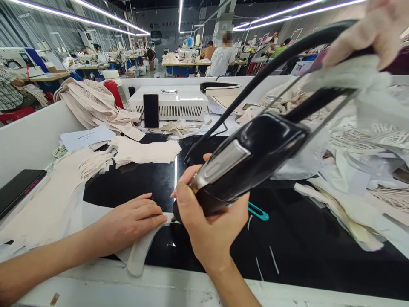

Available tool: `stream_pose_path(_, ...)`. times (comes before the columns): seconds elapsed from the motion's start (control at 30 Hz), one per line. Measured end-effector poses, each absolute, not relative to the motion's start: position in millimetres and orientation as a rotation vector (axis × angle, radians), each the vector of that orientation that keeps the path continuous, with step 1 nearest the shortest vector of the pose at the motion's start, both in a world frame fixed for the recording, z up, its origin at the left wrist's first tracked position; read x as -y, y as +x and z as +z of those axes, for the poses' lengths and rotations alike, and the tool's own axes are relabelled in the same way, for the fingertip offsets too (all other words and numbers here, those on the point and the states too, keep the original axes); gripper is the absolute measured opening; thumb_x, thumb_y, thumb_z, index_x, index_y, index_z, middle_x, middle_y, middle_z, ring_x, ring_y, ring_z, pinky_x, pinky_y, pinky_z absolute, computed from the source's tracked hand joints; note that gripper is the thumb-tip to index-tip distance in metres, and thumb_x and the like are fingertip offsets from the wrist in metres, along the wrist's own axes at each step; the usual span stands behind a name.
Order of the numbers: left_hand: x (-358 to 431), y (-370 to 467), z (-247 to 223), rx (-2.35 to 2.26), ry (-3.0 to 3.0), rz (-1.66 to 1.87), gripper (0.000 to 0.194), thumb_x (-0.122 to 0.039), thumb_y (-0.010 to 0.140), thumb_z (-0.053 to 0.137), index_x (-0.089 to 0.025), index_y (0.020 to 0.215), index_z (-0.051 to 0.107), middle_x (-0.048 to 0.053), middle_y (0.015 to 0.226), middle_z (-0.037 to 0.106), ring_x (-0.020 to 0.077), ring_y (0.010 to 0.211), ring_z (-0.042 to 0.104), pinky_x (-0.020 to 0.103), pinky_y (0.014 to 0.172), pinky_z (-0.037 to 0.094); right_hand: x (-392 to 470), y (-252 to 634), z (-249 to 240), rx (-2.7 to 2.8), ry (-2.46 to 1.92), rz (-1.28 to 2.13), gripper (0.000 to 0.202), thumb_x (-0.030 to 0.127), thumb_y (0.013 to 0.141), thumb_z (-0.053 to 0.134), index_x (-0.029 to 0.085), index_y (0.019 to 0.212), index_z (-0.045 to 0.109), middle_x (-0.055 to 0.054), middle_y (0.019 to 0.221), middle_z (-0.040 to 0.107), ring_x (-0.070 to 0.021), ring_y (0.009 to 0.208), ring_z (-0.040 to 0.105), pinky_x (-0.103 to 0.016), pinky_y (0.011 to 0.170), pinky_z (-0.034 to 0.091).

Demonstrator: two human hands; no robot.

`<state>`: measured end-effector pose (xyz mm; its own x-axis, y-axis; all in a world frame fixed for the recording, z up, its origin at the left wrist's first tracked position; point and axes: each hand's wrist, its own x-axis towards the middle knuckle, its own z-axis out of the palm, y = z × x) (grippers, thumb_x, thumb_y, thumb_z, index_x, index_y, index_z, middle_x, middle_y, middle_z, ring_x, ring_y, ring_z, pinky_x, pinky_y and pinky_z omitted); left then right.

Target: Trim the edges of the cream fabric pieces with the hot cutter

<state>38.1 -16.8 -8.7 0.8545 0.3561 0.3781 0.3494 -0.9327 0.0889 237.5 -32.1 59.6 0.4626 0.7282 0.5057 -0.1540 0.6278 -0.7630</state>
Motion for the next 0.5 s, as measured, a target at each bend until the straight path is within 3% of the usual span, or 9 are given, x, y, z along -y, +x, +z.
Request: stream_pose_path(0.5, 14, 38, -8, -0.564, 2.967, 0.597, 0.031, -0.007, 0.109, 0.048, -0.013, 0.135, 0.065, 0.011, 0.122, 0.074, 0.0208, 0.114, 0.072, 0.046, 0.125, 0.050, 29, 246, 58, 0.960, -0.709, 0.515, 0.043, 0.038, 0.080, 0.098, 0.027, 0.110, 0.070, 0.005, 0.075, 0.074, -0.0158, 0.052, 0.065, -0.030, 0.047, 0.056)
